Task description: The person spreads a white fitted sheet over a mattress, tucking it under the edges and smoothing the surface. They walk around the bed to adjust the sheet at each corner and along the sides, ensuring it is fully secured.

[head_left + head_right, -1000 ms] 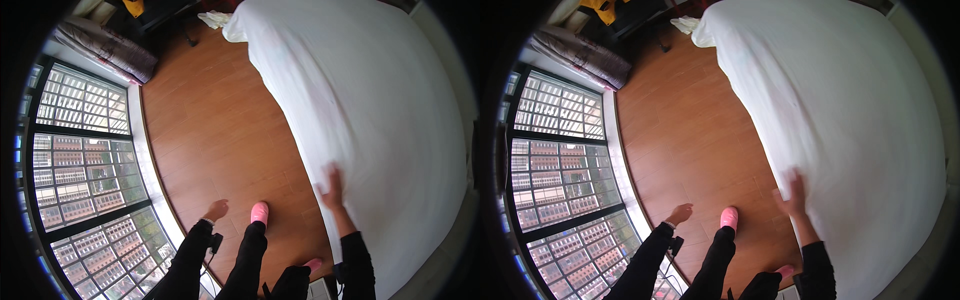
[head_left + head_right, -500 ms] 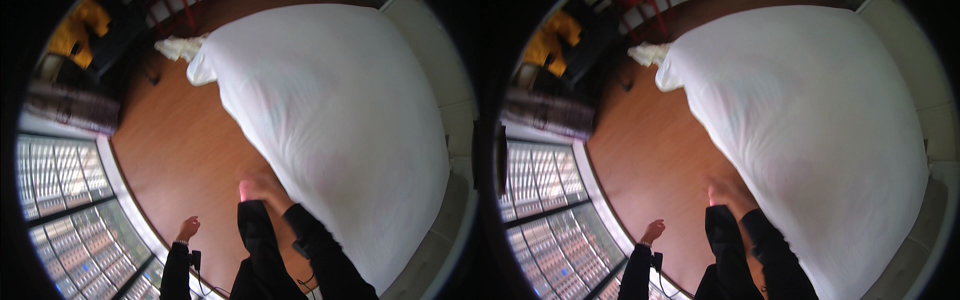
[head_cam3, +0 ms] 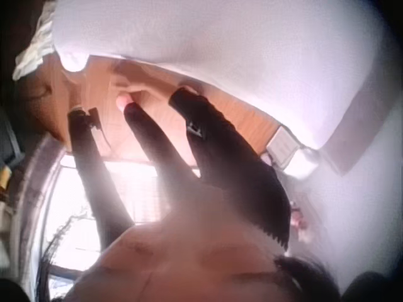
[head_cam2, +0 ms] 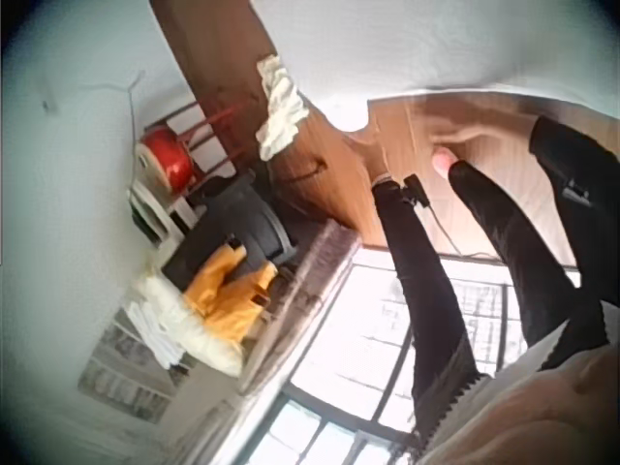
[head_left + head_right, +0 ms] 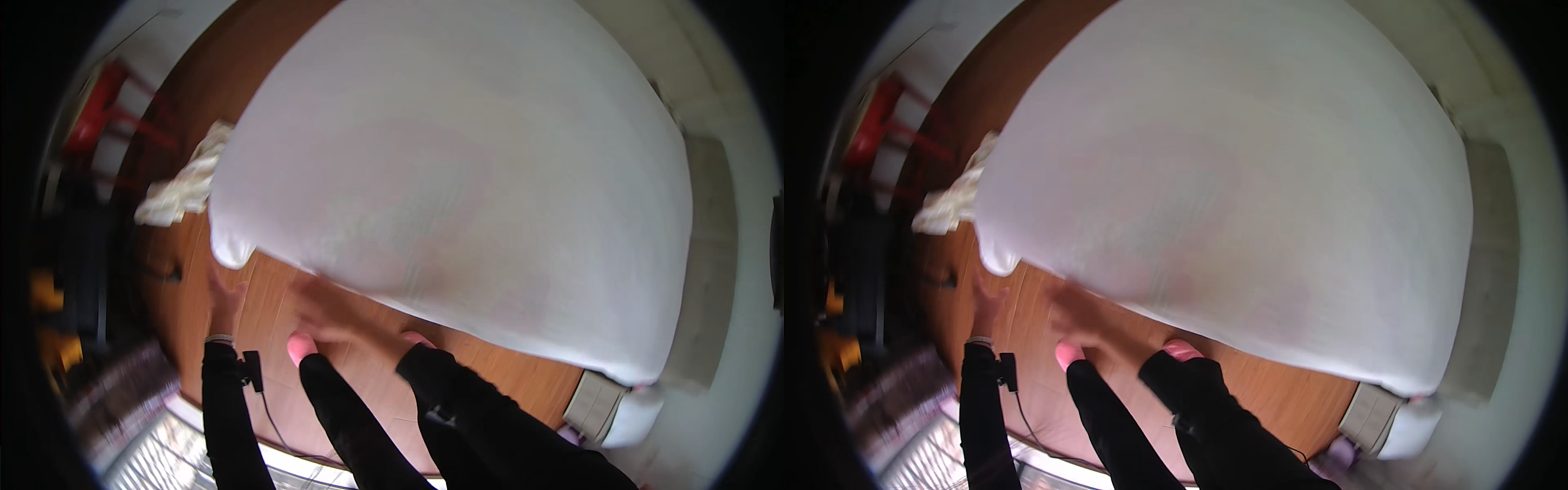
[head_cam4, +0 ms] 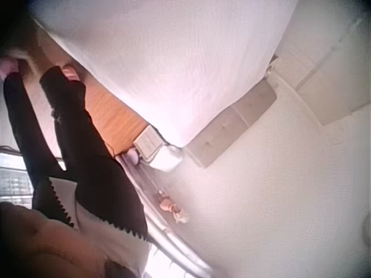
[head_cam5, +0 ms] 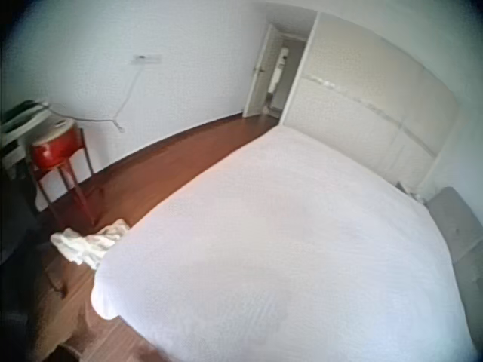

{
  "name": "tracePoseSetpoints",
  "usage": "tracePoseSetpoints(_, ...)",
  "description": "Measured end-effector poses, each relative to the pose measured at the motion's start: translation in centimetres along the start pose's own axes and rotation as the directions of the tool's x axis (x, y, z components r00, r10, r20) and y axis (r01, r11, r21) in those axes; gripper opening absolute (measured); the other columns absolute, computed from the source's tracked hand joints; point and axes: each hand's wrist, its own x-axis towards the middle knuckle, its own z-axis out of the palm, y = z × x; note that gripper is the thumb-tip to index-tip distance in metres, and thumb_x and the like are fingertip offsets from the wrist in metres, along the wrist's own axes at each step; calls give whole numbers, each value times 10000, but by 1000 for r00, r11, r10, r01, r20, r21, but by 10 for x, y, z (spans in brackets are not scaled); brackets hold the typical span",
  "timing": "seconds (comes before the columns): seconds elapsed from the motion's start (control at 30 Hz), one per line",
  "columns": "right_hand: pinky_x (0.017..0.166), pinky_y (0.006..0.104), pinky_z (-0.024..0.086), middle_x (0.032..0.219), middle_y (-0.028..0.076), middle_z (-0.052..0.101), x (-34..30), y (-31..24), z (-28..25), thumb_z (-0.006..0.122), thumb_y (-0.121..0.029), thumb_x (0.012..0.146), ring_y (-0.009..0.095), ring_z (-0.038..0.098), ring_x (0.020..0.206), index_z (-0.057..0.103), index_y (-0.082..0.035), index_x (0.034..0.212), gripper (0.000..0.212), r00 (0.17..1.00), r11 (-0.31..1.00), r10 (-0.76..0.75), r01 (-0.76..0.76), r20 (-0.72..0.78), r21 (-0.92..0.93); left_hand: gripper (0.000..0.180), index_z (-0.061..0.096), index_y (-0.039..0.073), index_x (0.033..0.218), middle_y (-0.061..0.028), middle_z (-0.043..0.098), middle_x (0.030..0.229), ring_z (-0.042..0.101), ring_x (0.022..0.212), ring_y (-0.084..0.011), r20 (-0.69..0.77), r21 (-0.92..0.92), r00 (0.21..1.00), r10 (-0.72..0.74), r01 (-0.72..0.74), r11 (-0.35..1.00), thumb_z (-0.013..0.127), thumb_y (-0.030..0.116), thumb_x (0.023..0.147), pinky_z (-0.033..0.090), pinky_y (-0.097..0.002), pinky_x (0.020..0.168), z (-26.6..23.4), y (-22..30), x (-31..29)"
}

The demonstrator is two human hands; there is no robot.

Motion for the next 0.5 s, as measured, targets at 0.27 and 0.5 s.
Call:
tracePoseSetpoints(0.27,732,408,459,953,104,618,-90,70,112,450,-225,816,292,576,887,629,-91,849,226,807,793,576,-512,-131,331,491,464,-17,1146,-234,516,1124,488,1050,-358,399,-52,900,176,-169,984,623,200,736,406,-406,869,14,-35,151)
tracePoseSetpoints(0.5,750,407,452,977,131,618,-181,56,139,460,-299,841,302,585,888,599,-68,984,305,305,337,941,-863,-144,377,421,574,-44,948,-255,590,919,576,841,-382,592,587,806,-3,-428,687,442,349,880,452,-445,673,-7,-58,159)
